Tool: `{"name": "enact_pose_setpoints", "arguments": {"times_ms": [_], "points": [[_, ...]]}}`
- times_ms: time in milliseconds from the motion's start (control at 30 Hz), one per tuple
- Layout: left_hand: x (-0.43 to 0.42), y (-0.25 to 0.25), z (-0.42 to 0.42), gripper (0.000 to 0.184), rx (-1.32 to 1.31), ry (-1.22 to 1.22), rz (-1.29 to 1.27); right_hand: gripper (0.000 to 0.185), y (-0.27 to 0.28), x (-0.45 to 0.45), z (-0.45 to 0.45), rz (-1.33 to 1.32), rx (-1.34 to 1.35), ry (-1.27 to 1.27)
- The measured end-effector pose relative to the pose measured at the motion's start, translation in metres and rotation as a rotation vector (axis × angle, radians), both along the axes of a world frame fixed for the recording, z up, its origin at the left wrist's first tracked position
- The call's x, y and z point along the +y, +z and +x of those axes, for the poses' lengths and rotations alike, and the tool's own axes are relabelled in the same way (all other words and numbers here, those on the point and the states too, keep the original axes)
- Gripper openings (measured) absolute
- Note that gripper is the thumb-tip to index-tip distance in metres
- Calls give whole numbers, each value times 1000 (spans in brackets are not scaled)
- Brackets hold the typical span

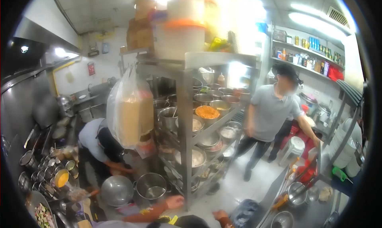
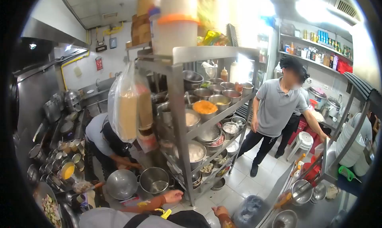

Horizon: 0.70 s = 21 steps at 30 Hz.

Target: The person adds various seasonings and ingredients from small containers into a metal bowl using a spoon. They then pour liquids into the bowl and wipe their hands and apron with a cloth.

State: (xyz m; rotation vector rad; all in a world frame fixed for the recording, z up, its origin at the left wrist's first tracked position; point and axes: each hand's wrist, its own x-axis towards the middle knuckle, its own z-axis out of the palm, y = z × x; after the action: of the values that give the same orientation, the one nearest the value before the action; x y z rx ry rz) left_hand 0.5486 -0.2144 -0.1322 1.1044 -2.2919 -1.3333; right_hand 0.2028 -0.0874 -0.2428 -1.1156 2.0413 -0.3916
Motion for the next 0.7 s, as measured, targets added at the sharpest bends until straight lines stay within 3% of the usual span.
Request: {"name": "enact_pose_setpoints", "arguments": {"times_ms": [33, 100, 133, 167, 200, 233, 367, 500, 533, 600, 633, 667, 700], "points": [[-16, 14, -1, 41, 106, -34, 30, 40, -1, 5, 7, -6, 57, 95], [-21, 115, 2, 38, 89, -141, 6, 38, -49, 0, 12, -31, 170, 286], [-29, 147, 7, 40, 95, -239, -95, 36, -24, 3, 25, 229, 103, 192], [-37, 178, 14, 42, 101, -331, -197, 35, -18, 7, 36, 262, 111, 196], [-36, 221, 19, 43, 98, -377, -143, 35, -14, 12, 46, 251, 136, 207], [-43, 247, 23, 40, 131, -476, -283, 35, -6, 13, 52, 231, 158, 207], [-64, 366, 32, 34, 161, -714, -352, 34, 15, 32, 77, 194, 247, 180], [-79, 493, 42, 26, 246, -671, -631, 32, 32, 55, 92, 129, 312, 138], [-90, 518, 44, 22, 363, -641, -818, 32, 36, 63, 95, 113, 331, 129], [-103, 575, 45, 14, 645, -392, -548, 32, 43, 77, 96, 75, 372, 111], [-124, 599, 35, 15, 854, -279, -558, 31, 46, 87, 96, 61, 394, 108], [-122, 635, 41, 16, 821, -117, -682, 31, 49, 97, 96, 46, 413, 99], [-149, 662, 30, 18, 975, -82, -689, 31, 52, 106, 95, 33, 432, 90]]}}
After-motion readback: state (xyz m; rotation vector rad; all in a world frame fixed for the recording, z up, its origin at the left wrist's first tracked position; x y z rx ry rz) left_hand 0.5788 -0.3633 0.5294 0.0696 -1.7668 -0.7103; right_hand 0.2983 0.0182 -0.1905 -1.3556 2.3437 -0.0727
